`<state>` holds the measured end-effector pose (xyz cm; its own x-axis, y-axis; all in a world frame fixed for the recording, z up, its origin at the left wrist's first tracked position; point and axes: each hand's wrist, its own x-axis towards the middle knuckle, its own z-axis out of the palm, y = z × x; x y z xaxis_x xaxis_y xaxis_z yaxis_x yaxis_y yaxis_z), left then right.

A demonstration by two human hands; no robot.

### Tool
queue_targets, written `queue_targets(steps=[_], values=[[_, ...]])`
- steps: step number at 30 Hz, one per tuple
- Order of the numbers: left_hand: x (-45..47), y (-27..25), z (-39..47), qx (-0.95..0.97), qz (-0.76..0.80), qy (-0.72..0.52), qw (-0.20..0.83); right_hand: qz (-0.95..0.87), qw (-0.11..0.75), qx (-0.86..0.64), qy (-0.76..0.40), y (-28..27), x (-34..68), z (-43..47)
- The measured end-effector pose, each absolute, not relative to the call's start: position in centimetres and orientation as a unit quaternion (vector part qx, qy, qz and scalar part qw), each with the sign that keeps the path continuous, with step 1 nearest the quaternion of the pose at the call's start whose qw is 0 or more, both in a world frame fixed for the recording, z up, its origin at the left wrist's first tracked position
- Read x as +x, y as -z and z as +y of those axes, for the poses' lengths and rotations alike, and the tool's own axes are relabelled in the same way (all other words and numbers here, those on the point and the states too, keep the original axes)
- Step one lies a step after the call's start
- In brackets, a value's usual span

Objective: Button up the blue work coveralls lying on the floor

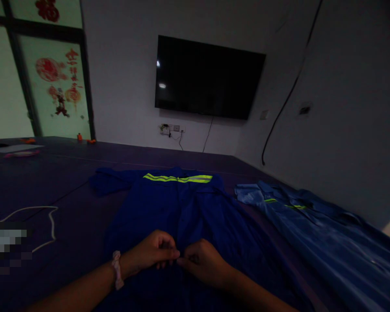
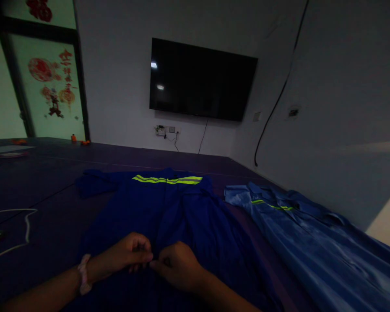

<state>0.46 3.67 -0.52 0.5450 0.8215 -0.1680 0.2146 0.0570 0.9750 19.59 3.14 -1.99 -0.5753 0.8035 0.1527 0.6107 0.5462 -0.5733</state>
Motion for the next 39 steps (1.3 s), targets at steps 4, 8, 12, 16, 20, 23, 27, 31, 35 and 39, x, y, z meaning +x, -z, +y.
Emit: queue_targets(steps=[4,8,12,16,20,23,27,31,35,39], values=[[0.48,0.66,3.81,0.646,0.404,-0.247,0.599,-0.854,0.197,-0.421,-0.234,1.96,19.52,3.02],[0.45,0.61,3.78,0.649,0.409,-0.24,0.595,-0.857,0.196,-0.418,-0.228,1.8,19.45,2.89],[0.43,0.66,3.64,0.648,0.414,-0.244,0.591,-0.86,0.185,-0.422,-0.22,1.61,19.42,2.76],[0.43,0.75,3.66,0.655,0.406,-0.243,0.59,-0.861,0.182,-0.422,-0.216,1.6,19.42,2.75],[0.41,0.75,3.73,0.657,0.405,-0.239,0.589,-0.859,0.182,-0.427,-0.214,1.79,19.42,2.86],[0.42,0.8,3.75,0.662,0.405,-0.235,0.585,-0.863,0.181,-0.424,-0.209,1.93,19.42,2.95],[0.44,0.95,3.79,0.667,0.405,-0.238,0.579,-0.865,0.182,-0.421,-0.202,2.03,19.37,2.97],[0.44,0.96,3.79,0.673,0.408,-0.233,0.571,-0.862,0.179,-0.428,-0.202,1.92,19.31,2.84],[0.46,0.79,3.69,0.681,0.409,-0.23,0.562,-0.861,0.181,-0.428,-0.206,1.69,19.3,2.69],[0.45,0.68,3.64,0.678,0.409,-0.227,0.567,-0.864,0.174,-0.427,-0.203,1.65,19.31,2.69]])
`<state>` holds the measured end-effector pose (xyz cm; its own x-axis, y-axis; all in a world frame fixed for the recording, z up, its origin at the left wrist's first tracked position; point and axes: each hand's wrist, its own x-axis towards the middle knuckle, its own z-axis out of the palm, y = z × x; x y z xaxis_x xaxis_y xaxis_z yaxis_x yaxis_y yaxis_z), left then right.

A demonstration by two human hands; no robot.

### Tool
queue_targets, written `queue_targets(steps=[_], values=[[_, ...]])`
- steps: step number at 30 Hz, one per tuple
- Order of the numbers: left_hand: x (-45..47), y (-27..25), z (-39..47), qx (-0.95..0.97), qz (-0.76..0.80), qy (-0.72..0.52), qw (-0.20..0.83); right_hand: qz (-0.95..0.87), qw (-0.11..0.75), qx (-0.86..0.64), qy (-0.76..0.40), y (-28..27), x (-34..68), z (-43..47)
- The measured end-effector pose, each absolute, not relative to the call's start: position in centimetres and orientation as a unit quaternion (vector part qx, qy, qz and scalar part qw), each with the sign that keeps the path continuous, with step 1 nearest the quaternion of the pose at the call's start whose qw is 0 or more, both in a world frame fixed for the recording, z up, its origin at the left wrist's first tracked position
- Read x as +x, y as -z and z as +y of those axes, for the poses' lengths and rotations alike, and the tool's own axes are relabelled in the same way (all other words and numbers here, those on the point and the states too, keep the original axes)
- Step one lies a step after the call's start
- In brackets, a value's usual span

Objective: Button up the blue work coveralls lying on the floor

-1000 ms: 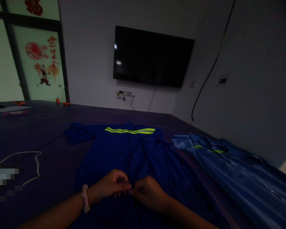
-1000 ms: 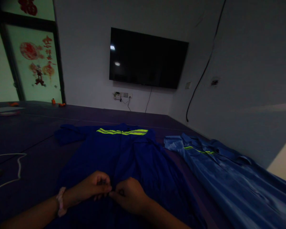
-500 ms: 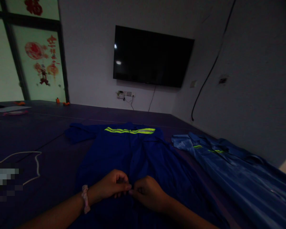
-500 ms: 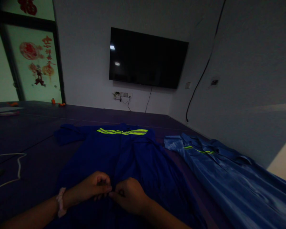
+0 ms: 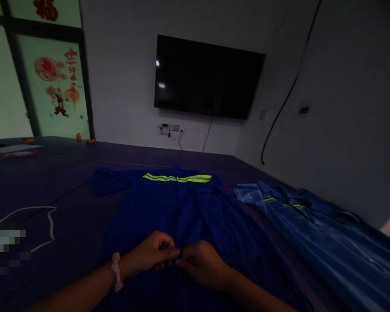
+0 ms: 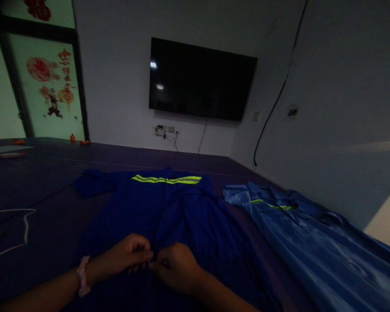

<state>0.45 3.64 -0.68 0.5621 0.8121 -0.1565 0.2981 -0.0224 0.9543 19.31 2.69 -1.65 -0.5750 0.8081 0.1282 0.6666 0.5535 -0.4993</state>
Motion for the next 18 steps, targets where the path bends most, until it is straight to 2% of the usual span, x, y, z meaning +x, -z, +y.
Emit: queue_targets(steps=[18], values=[[0.49,0.62,3.67,0.675,0.409,-0.228,0.571,-0.868,0.175,-0.424,-0.193,1.8,19.32,2.72]])
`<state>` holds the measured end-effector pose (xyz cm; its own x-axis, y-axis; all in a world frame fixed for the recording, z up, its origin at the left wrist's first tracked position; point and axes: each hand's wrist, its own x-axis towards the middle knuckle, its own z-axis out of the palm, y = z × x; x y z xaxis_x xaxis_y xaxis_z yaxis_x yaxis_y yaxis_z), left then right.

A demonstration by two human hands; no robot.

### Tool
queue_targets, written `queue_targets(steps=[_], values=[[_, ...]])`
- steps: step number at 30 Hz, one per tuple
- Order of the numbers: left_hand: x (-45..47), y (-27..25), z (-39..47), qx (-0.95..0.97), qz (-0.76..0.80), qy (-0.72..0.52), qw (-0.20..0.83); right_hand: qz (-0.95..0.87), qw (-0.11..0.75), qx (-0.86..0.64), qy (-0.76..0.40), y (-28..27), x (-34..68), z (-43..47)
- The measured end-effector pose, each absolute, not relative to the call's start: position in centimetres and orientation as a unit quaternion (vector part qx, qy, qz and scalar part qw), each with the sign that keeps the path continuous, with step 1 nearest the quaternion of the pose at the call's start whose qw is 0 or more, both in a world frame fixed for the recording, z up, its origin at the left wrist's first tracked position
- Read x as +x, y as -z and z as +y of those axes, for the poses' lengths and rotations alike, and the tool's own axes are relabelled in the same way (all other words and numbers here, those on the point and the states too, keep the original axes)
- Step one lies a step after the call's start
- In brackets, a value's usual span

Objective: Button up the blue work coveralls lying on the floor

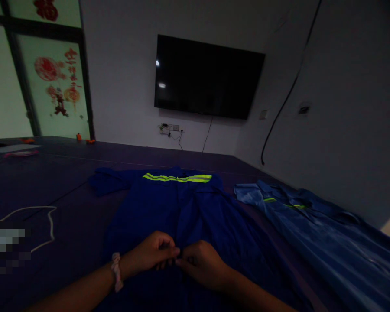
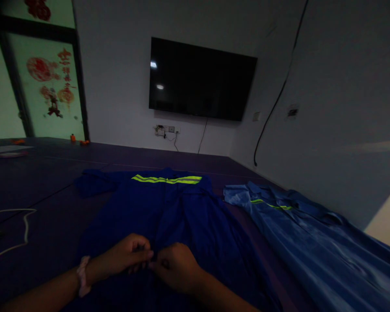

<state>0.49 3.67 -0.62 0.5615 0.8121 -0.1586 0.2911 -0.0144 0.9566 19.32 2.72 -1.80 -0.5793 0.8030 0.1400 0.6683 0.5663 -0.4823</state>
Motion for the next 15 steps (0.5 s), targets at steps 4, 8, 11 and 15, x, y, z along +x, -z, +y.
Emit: queue_targets(steps=[4,8,11,15], values=[[0.51,0.63,3.64,0.673,0.407,-0.229,0.574,-0.865,0.186,-0.422,-0.196,1.91,19.35,2.74],[0.6,0.55,3.49,0.669,0.41,-0.239,0.572,-0.866,0.189,-0.417,-0.203,1.88,19.37,2.8],[0.59,0.53,3.5,0.672,0.409,-0.237,0.569,-0.865,0.193,-0.415,-0.205,1.86,19.35,2.82],[0.6,0.9,3.69,0.673,0.402,-0.241,0.571,-0.854,0.21,-0.41,-0.242,2.04,19.42,2.8]])
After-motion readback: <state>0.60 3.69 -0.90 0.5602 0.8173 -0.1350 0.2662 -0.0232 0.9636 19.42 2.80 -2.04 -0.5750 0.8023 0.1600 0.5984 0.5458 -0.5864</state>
